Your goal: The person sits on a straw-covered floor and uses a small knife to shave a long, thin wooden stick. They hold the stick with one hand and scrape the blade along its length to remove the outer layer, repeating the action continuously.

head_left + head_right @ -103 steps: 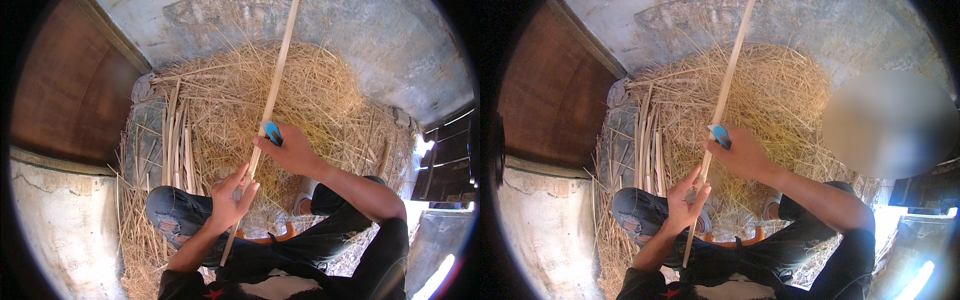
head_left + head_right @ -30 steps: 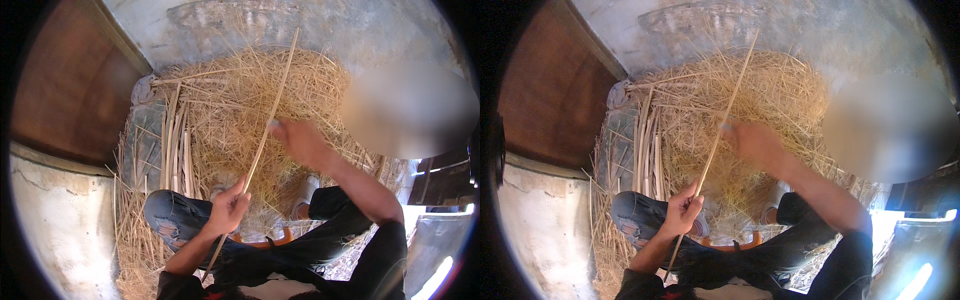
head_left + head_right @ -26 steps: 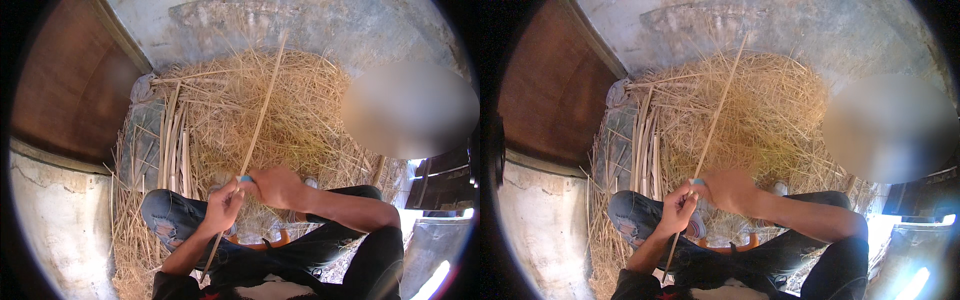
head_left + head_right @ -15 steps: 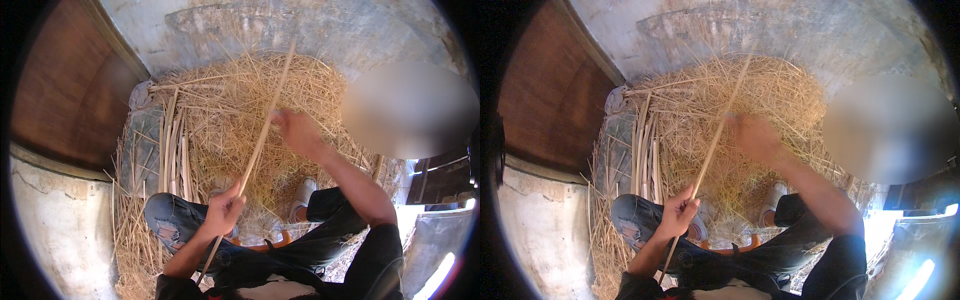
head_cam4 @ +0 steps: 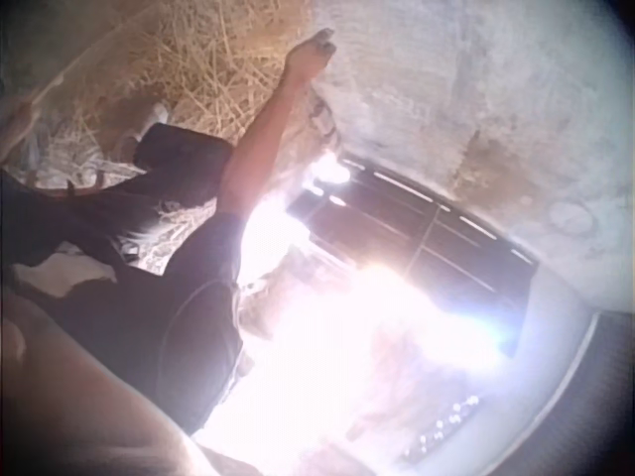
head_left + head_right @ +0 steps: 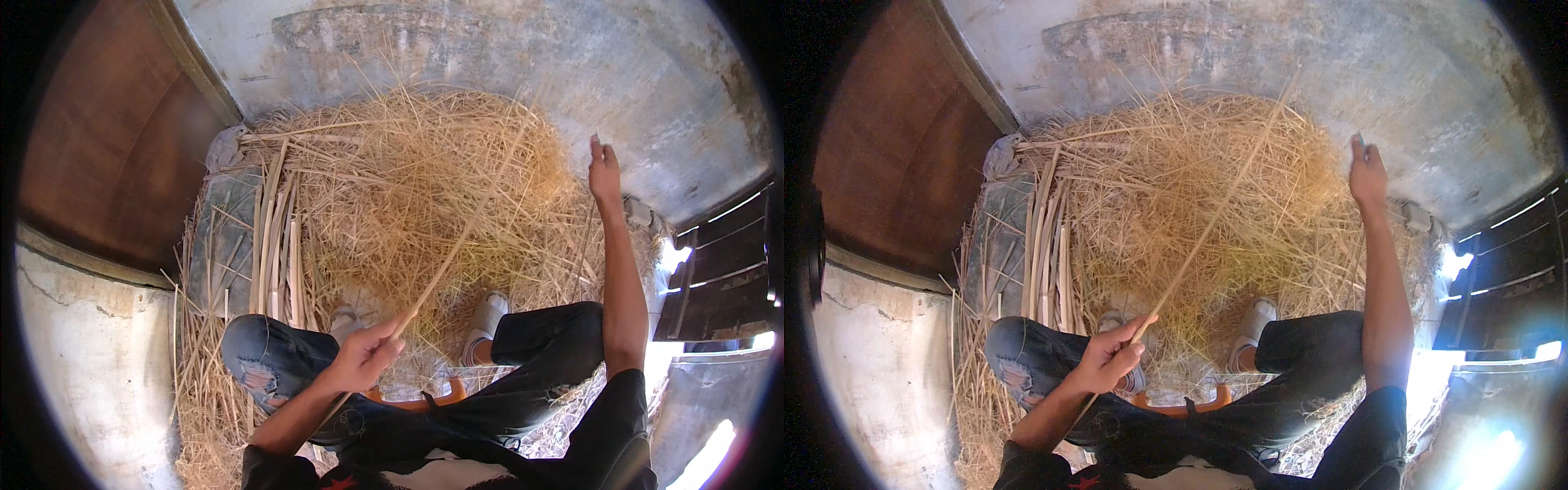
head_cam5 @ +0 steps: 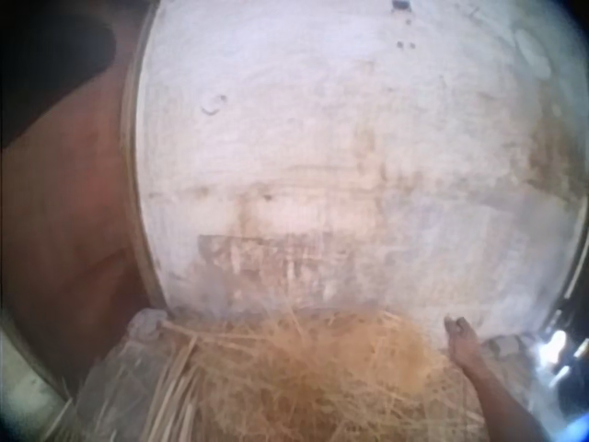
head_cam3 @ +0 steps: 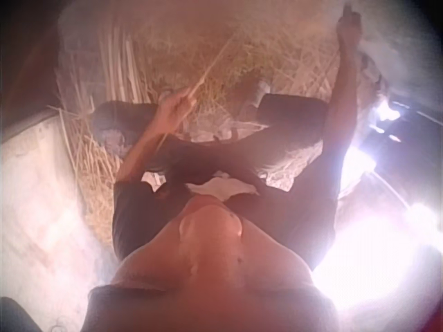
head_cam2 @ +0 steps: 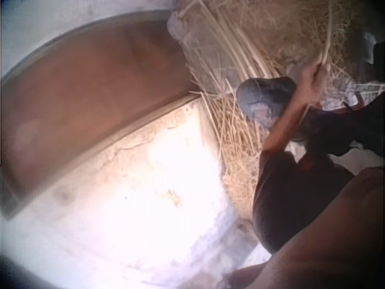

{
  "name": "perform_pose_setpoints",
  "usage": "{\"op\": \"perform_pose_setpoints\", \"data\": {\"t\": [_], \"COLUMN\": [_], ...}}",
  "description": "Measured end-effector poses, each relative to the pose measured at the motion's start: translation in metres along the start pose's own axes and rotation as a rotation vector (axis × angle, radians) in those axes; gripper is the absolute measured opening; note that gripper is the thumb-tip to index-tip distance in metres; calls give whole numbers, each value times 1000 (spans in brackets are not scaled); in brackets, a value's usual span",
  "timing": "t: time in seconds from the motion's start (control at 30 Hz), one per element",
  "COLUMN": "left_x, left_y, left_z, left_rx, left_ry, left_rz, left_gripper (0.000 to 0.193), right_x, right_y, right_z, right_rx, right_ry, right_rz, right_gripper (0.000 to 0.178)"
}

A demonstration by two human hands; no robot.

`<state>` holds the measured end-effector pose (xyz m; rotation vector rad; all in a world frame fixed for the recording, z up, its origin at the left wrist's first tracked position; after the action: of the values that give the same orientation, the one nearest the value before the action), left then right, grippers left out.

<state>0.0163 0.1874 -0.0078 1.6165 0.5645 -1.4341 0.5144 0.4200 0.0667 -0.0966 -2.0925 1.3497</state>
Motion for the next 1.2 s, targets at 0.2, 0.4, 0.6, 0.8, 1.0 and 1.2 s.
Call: {"op": "perform_pose_setpoints", "data": {"t": [0.2, 0.4, 0.6, 0.8, 1.0, 1.2], "left_x": [-9, -4, -3, 1, 1, 1], "left_y": [10, 1, -4, -13, -19, -14], "left_z": [-16, -24, -24, -25, -17, -11], "left_rx": [10, -57, -88, -159, -168, -146], "left_ry": [-84, -129, -106, -86, -118, -123], "left_rz": [197, 377, 417, 468, 501, 483], "left_gripper": [53, 52, 51, 50, 50, 51], "right_x": [105, 169, 204, 211, 214, 210], "right_y": [-21, -3, 20, 29, 55, 59], "right_z": [61, 158, 255, 325, 266, 256], "right_rx": [94, 353, 774, 915, 909, 881], "right_ry": [-329, -617, -840, -996, -798, -762], "right_rz": [-72, -98, 53, 58, 188, 153], "right_gripper": [40, 38, 46, 45, 44, 49]}}
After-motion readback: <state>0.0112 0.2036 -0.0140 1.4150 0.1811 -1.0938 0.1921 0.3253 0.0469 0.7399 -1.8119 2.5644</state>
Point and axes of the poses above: each hand's wrist, its own z-axis away from the middle knuckle, its own y-axis out of the palm, x = y × z, the point moved 7 cm from there along -z, towards the middle knuckle, and after that the axes turned 15 degrees about z, right-handed, at the moved point
